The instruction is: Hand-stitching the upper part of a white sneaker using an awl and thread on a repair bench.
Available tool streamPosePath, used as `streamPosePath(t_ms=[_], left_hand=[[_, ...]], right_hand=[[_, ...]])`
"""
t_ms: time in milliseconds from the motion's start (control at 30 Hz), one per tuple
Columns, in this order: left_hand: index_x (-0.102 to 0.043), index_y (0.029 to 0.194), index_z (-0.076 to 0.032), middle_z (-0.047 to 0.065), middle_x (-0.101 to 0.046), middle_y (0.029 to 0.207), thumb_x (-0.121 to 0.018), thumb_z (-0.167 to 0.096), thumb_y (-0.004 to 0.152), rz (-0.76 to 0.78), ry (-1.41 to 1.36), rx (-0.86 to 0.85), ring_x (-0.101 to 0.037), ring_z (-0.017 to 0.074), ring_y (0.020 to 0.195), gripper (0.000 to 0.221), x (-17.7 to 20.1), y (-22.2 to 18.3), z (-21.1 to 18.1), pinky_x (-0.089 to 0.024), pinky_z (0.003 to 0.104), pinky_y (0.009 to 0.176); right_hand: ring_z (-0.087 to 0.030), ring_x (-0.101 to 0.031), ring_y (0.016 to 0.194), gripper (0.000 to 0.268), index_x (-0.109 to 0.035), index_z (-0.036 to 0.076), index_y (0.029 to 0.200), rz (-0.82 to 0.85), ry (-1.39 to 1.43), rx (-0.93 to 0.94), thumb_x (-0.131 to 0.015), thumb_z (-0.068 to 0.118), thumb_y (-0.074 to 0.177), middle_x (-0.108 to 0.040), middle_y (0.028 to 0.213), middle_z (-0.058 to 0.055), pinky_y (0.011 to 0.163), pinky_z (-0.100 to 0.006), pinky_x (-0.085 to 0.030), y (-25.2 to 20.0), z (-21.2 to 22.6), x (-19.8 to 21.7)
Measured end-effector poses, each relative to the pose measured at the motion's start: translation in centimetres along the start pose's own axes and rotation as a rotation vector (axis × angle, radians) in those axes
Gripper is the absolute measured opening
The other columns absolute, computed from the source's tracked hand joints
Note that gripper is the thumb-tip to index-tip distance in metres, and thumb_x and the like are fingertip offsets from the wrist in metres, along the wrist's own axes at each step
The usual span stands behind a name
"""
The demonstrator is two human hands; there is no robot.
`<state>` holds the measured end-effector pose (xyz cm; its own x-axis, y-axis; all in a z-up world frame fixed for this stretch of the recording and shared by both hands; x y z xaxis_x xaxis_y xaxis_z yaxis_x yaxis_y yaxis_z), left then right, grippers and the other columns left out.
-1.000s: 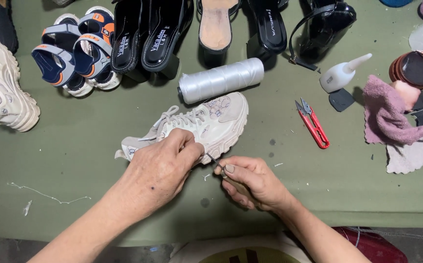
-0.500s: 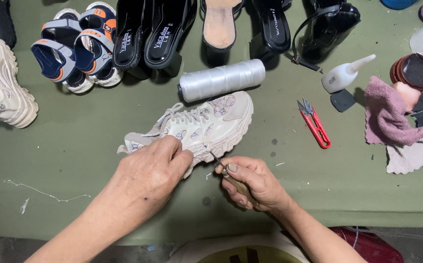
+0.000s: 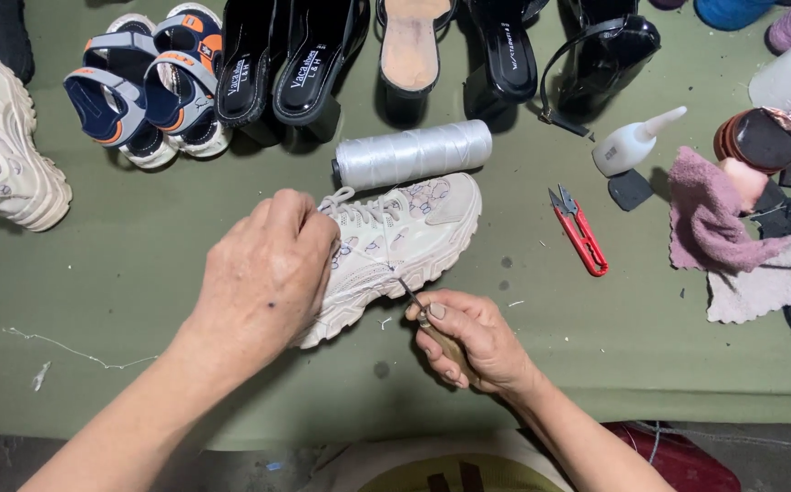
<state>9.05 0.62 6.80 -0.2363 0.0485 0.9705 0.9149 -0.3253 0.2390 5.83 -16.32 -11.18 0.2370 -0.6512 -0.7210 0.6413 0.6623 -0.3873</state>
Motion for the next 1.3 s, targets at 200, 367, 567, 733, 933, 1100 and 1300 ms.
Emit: streamPosePath(t_ms=[200, 367, 567, 733, 933, 1100, 1300], left_hand=[[-0.062, 0.097, -0.01, 0.007, -0.058, 0.114, -0.069, -0.009, 0.095, -0.364, -0.07, 0.059, -0.068, 0.0219, 0.096, 0.007, -1.0, -0.1, -0.1, -0.046, 0.033, 0.087], [-0.065, 0.105, -0.016, -0.001, -0.065, 0.106, -0.068, -0.015, 0.1, -0.345, -0.308, 0.197, -0.07, 0.0181, 0.093, 0.006, -2.1, -0.3, 1.6, -0.043, 0.034, 0.091], [-0.059, 0.097, -0.012, 0.008, -0.067, 0.104, -0.062, -0.016, 0.104, -0.276, -0.661, 0.248, -0.071, 0.0313, 0.094, 0.008, -1.7, 0.4, 2.8, -0.048, 0.041, 0.085], [-0.059, 0.096, -0.009, 0.014, -0.07, 0.108, -0.061, -0.013, 0.104, -0.332, -0.822, 0.249, -0.071, 0.0328, 0.092, 0.01, -1.1, 0.1, 2.4, -0.052, 0.039, 0.081], [-0.061, 0.101, -0.008, 0.004, -0.073, 0.076, -0.051, -0.02, 0.107, -0.146, -1.242, 0.222, -0.059, 0.0059, 0.064, 0.016, -1.3, 0.6, 1.0, -0.053, 0.023, 0.068], [-0.065, 0.098, -0.012, 0.009, -0.07, 0.074, -0.06, -0.02, 0.102, -0.03, -0.735, -0.023, -0.073, 0.0307, 0.072, 0.01, -0.9, 0.9, -0.7, -0.052, 0.042, 0.088], [-0.07, 0.084, -0.012, 0.008, -0.06, 0.065, -0.067, -0.023, 0.098, 0.085, -0.405, -0.068, -0.067, 0.0272, 0.068, 0.018, -1.1, 0.9, -2.2, -0.049, 0.039, 0.087]], right_hand=[[-0.018, -0.047, 0.03, 0.027, -0.066, -0.007, 0.113, -0.02, 0.038, 0.128, -0.053, 0.014, 0.102, -0.052, 0.055, -0.023, 0.02, -0.029, -0.041, 0.0, -0.2, 0.5], [-0.018, -0.046, 0.029, 0.028, -0.066, -0.007, 0.114, -0.03, 0.039, 0.116, -0.054, 0.016, 0.102, -0.052, 0.055, -0.022, 0.02, -0.03, -0.041, -0.1, -0.4, 0.6], [-0.018, -0.046, 0.03, 0.029, -0.065, -0.006, 0.113, -0.051, 0.035, 0.104, -0.054, 0.017, 0.101, -0.051, 0.055, -0.021, 0.02, -0.029, -0.041, -0.1, -0.5, 0.6], [-0.019, -0.046, 0.03, 0.028, -0.064, -0.006, 0.112, -0.048, 0.047, 0.093, -0.054, 0.018, 0.101, -0.051, 0.055, -0.021, 0.02, -0.029, -0.041, 0.0, -0.5, 0.6], [-0.019, -0.047, 0.03, 0.029, -0.064, -0.006, 0.112, -0.032, 0.068, 0.087, -0.053, 0.018, 0.102, -0.051, 0.055, -0.021, 0.02, -0.03, -0.042, 0.0, -0.5, 0.5], [-0.019, -0.046, 0.03, 0.029, -0.063, -0.006, 0.113, -0.031, 0.062, 0.093, -0.053, 0.018, 0.102, -0.05, 0.056, -0.02, 0.021, -0.03, -0.042, 0.1, -0.5, 0.5], [-0.019, -0.047, 0.03, 0.029, -0.064, -0.006, 0.113, -0.027, 0.064, 0.096, -0.053, 0.018, 0.101, -0.05, 0.055, -0.021, 0.021, -0.03, -0.042, 0.1, -0.4, 0.4]])
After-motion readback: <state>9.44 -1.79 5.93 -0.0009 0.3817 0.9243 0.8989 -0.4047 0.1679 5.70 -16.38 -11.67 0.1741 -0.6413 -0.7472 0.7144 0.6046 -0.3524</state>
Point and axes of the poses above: each hand's wrist, its own y-axis towards the middle knuckle, its own x-axis out of the back of the hand, z = x × y, the point moved 8 cm from there along y, towards the middle knuckle
